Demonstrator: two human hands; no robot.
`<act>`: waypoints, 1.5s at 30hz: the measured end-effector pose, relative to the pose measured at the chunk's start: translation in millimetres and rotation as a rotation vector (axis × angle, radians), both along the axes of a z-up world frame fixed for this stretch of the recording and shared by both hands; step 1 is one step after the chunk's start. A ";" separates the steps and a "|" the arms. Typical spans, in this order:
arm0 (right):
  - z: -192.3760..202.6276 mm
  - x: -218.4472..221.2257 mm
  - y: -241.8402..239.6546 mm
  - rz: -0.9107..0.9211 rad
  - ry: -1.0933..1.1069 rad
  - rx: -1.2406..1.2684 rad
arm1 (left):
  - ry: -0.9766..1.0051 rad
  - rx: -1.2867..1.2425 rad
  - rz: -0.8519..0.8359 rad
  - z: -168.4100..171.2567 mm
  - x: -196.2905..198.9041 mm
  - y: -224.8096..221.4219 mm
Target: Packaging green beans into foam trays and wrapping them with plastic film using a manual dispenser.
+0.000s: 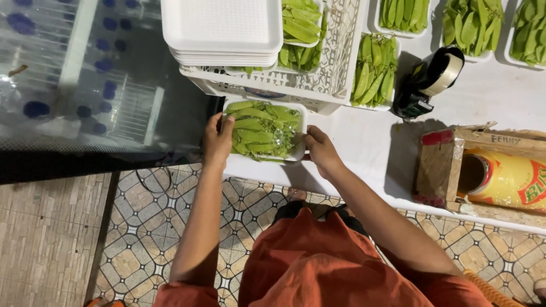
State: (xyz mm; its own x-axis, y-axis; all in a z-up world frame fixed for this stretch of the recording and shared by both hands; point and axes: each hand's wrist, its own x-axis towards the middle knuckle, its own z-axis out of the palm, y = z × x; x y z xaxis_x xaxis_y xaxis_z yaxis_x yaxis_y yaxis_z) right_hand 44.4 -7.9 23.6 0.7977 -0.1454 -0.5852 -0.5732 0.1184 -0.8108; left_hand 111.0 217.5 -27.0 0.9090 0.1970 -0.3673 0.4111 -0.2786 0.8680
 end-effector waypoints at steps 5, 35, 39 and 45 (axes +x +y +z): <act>-9.5 -4.3 -2.8 0.001 0.009 0.027 | 0.007 0.008 -0.006 -2.4 2.0 -0.5; -16.7 8.5 -150.0 -0.566 -0.196 -0.116 | -0.604 -0.236 -0.492 151.3 9.5 -149.0; 38.4 77.6 -154.1 -0.374 -0.542 -0.017 | -0.820 -0.032 -0.443 205.8 118.2 -136.6; 103.2 216.6 -123.0 -0.125 -0.435 -0.092 | -1.026 0.337 -0.089 134.3 390.0 -128.8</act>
State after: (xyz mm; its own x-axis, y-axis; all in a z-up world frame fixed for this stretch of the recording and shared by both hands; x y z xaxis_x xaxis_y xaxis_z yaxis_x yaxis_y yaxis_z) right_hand 260.9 -130.8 126.9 0.9395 -0.2919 -0.1796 -0.1628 0.0811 -0.9833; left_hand 500.9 88.7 107.4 0.7678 0.0635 0.6375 -0.5012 -0.5604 0.6594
